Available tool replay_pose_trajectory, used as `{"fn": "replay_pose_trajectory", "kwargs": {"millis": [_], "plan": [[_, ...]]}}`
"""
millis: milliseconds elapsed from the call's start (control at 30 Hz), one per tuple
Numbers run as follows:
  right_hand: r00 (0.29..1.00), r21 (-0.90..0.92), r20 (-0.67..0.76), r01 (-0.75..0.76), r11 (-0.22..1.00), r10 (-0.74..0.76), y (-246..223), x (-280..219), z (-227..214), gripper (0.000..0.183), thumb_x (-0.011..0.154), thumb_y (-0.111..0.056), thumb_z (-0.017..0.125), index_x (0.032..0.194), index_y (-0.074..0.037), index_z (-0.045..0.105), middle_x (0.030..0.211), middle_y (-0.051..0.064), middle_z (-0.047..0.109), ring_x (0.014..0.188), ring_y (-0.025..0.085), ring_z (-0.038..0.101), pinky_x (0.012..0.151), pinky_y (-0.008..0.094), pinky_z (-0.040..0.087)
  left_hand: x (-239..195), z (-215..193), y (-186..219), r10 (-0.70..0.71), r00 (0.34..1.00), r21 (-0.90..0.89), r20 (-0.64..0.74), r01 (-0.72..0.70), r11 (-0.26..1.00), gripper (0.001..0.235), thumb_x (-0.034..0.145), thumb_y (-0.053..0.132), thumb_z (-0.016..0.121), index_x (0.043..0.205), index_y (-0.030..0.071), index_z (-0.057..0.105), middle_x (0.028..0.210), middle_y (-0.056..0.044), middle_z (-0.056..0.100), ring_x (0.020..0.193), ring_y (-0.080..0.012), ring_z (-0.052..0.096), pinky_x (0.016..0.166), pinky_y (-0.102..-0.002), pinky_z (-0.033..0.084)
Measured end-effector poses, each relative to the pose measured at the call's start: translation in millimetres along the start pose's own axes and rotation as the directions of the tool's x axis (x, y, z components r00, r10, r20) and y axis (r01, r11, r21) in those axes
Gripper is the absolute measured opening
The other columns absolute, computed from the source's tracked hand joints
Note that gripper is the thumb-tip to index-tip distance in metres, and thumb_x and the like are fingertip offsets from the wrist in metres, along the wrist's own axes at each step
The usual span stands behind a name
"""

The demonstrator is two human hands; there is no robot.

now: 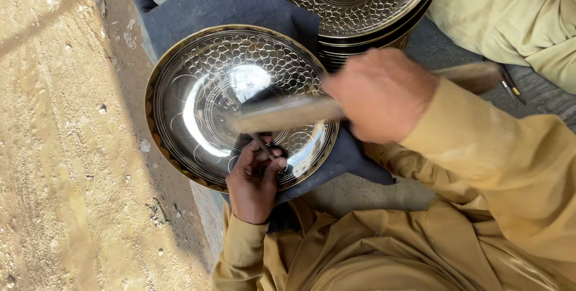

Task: The person sits on the floor and uses a wooden mallet to hammer a small metal punch against a metal plate, creating a textured pattern. The person repeatedly strikes the plate with the mallet while holding the punch in place.

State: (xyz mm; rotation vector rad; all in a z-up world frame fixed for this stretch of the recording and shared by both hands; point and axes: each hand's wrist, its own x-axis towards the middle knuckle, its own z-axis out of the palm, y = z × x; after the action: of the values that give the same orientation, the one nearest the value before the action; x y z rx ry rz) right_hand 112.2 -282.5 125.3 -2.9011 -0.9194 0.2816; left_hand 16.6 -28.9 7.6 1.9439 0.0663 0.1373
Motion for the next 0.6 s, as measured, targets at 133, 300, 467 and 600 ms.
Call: {"fn": "replay_pose_trajectory", "kwargs": {"millis": [133,300,467,600], "plan": [[0.969,0.247,-0.204,-0.090,0.965,0.142,3.4,-23.0,24.1,0.039,0.064,-0.006,0.074,0.103,-0.008,0.069,0.073,0.016,0.072,0.071,0.039,0.071,0.065,0.051,0.056,6.4,-3.1,7.9,0.019,0.988,0.128,0.150,-0.038,0.991,0.044,0.087,-0.004,0.074,0.129,0.003,0.066,0.099,-0.006,0.080,0.094,-0.0107,0.075,0.085,-0.027,0.059],[0.923,0.481,-0.344,0.014,0.876,0.175,-5.0,-49.0,55.4,0.045,0.063,-0.009,0.077,0.106,-0.006,0.064,0.070,0.018,0.070,0.069,0.043,0.068,0.063,0.054,0.052,-3.5,-11.9,3.7,0.341,0.940,0.152,-0.019,-0.334,0.930,0.034,0.096,-0.001,0.071,0.128,0.000,0.063,0.123,-0.011,0.076,0.107,-0.0142,0.074,0.095,-0.029,0.059],[0.843,0.480,-0.371,-0.184,0.858,0.389,-2.2,-96.6,68.4,0.050,0.074,-0.038,0.084,0.111,-0.009,0.065,0.074,0.021,0.070,0.071,0.046,0.067,0.061,0.054,0.051,-41.8,-46.4,-17.6,0.028,0.924,-0.180,-0.381,-0.104,0.978,0.050,0.094,0.000,0.073,0.141,-0.003,0.057,0.108,-0.010,0.075,0.094,-0.0113,0.068,0.087,-0.025,0.056],[0.806,0.550,-0.199,-0.379,0.744,0.557,-16.0,-97.4,69.3,0.057,0.076,-0.045,0.084,0.115,-0.009,0.063,0.070,0.022,0.068,0.070,0.045,0.068,0.061,0.053,0.053,-56.8,-54.4,-32.1,-0.073,0.936,-0.299,-0.345,-0.036,0.953,0.053,0.089,0.000,0.074,0.139,-0.002,0.056,0.107,-0.009,0.072,0.088,-0.0085,0.067,0.079,-0.024,0.058]]}}
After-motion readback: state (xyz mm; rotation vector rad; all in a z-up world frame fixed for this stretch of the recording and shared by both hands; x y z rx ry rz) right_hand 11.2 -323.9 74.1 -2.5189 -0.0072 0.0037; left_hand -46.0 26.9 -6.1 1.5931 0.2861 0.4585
